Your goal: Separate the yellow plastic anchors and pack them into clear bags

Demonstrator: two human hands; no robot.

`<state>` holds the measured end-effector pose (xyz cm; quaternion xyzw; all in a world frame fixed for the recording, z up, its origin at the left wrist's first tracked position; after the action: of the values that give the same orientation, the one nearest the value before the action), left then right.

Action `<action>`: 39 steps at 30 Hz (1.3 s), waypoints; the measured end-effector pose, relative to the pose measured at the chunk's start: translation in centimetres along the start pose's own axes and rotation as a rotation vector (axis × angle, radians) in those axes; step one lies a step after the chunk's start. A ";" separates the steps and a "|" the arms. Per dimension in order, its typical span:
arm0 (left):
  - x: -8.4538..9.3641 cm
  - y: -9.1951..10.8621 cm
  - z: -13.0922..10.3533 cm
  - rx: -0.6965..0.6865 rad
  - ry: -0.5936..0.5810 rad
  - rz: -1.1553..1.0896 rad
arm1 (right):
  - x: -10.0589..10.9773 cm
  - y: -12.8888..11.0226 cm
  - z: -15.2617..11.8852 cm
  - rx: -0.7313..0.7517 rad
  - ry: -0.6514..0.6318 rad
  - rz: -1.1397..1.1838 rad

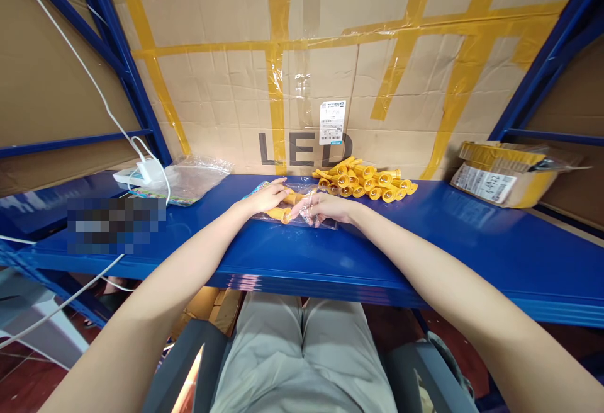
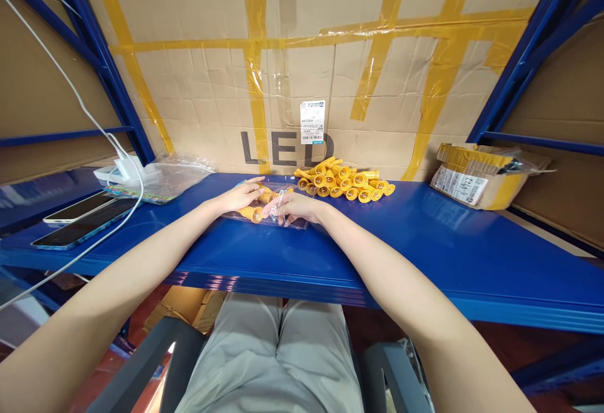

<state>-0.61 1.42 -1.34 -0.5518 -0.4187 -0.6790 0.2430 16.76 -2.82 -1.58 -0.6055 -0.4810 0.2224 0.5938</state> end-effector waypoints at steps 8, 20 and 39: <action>-0.2 -0.2 0.1 0.037 -0.006 -0.035 | -0.4 -0.5 -0.2 0.010 -0.052 -0.023; -0.5 -0.7 0.4 0.051 -0.028 -0.055 | -0.4 -0.3 0.1 -0.039 0.114 0.049; 0.6 -3.7 -0.4 0.229 -0.028 -0.068 | 4.1 -1.4 -2.8 0.247 0.730 0.018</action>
<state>-3.91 3.11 -1.89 -0.5154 -0.5152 -0.6269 0.2756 20.45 -0.98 1.49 -0.5728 -0.2022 0.0535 0.7926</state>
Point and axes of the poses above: each hand's wrist, its own z-axis towards the middle knuckle, its own x-axis out of the back of the hand, y = z × x, the point moved 3 cm from there along z, towards the middle knuckle, and after that the axes turned 15 degrees about -y, right-handed, at the moved point
